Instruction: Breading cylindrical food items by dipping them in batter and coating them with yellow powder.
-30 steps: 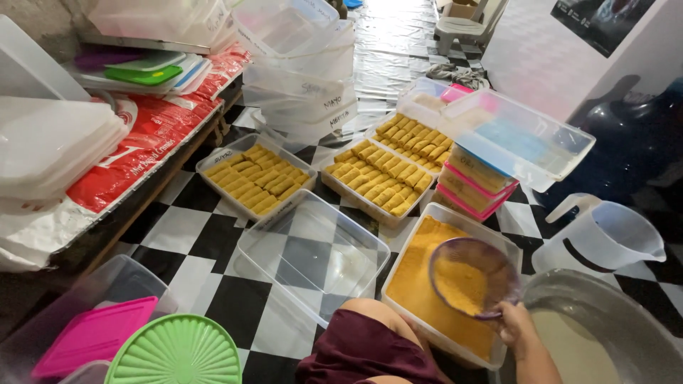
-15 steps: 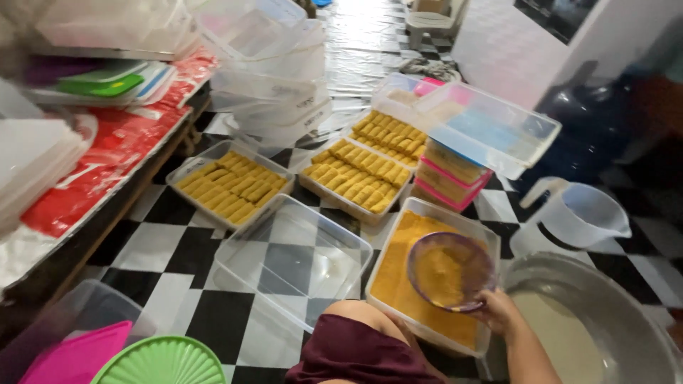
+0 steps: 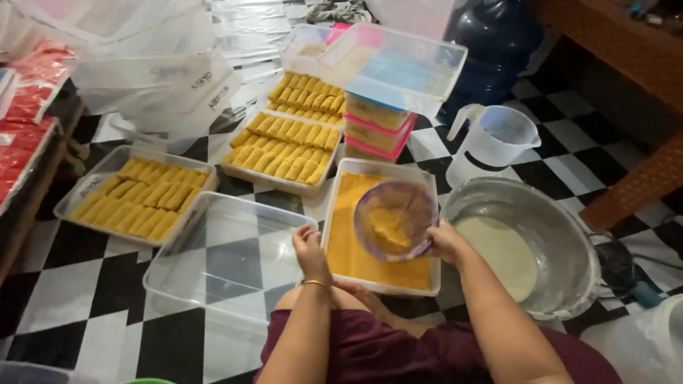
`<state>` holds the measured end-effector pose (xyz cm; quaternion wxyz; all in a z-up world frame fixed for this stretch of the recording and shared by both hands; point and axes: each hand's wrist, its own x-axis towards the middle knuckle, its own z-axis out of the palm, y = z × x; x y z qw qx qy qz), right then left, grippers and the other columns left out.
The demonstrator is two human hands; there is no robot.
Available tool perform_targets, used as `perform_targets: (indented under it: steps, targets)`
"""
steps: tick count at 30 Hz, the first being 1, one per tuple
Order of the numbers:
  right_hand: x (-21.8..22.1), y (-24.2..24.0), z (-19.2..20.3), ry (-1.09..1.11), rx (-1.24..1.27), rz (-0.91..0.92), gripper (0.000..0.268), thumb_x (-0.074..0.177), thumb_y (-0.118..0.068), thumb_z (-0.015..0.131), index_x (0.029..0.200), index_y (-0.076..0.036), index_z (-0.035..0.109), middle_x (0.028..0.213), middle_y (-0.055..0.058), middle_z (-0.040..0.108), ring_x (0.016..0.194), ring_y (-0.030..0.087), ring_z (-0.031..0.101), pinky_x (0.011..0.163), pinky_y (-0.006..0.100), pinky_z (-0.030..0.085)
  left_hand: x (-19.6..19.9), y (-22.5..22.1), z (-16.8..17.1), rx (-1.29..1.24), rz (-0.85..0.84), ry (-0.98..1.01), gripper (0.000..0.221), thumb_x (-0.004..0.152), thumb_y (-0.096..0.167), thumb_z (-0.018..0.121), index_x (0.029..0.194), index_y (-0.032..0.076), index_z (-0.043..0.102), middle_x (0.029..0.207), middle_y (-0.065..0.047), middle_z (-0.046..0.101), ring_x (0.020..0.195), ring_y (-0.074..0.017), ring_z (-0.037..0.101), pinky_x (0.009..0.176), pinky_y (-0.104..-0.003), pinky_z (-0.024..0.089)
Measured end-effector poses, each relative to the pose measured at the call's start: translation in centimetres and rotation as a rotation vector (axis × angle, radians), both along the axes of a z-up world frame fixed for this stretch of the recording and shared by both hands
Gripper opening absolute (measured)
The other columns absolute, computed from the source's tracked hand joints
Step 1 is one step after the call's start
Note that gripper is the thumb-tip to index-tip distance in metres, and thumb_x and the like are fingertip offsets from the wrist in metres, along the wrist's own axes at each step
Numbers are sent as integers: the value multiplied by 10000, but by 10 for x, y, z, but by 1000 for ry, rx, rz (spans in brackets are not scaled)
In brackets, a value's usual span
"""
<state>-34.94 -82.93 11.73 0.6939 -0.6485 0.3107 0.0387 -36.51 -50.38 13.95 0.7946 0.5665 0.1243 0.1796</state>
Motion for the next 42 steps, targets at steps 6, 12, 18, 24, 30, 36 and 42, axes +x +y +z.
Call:
perform_targets:
  steps: [6, 12, 18, 24, 30, 36, 42]
  targets:
    - [9, -4, -3, 21, -25, 53, 504, 809, 13, 535, 1292, -118, 475, 948, 203, 600, 672, 395, 678, 596, 658, 617, 25, 14, -11, -235, 43, 489, 332, 863, 240, 628, 1185, 191, 563, 794, 62, 555, 700, -67, 592, 556, -161, 470]
    - [6, -6, 9, 73, -69, 107, 543, 805, 13, 523, 1335, -101, 480, 907, 162, 550, 651, 364, 662, 548, 583, 639, 36, 10, -29, -222, -2, 557, 380, 841, 257, 637, 1208, 196, 557, 979, 44, 631, 794, -84, 638, 581, -198, 513]
    - [-10, 19, 46, 100, -9, 83, 576, 782, 20, 529, 1343, -110, 512, 1002, 193, 551, 788, 447, 696, 690, 669, 637, 26, 10, -17, -187, -13, 583, 401, 860, 243, 598, 1248, 151, 556, 990, 12, 631, 784, -96, 618, 604, -206, 502]
    - [-24, 35, 66, 82, 7, 10, 603, 779, 31, 538, 1366, -100, 497, 990, 159, 551, 732, 350, 664, 657, 599, 661, 28, 10, -33, -200, -7, 597, 418, 839, 237, 625, 1242, 161, 547, 1004, 8, 629, 767, -100, 625, 589, -219, 517]
    - [-30, 31, 79, 37, -80, -21, 776, 804, 26, 575, 1545, -110, 389, 1108, 210, 519, 817, 384, 674, 687, 600, 661, 29, 11, -39, -223, 17, 580, 404, 830, 205, 628, 1218, 144, 533, 979, 28, 580, 743, -86, 610, 569, -201, 504]
    - [-38, 37, 89, -14, 15, -80, 803, 848, -21, 554, 1598, -143, 294, 1346, 287, 462, 981, 505, 664, 781, 653, 608, 31, 13, -45, -239, 65, 543, 377, 836, 185, 607, 1203, 168, 521, 992, 14, 585, 728, -89, 621, 547, -198, 507]
    - [-39, 45, 66, -12, -61, -9, 714, 858, -50, 572, 1534, -107, 350, 1290, 297, 534, 894, 464, 709, 727, 630, 628, 42, 23, -59, -176, 147, 552, 379, 846, 223, 624, 1210, 192, 525, 913, 17, 604, 708, -101, 651, 579, -207, 537]
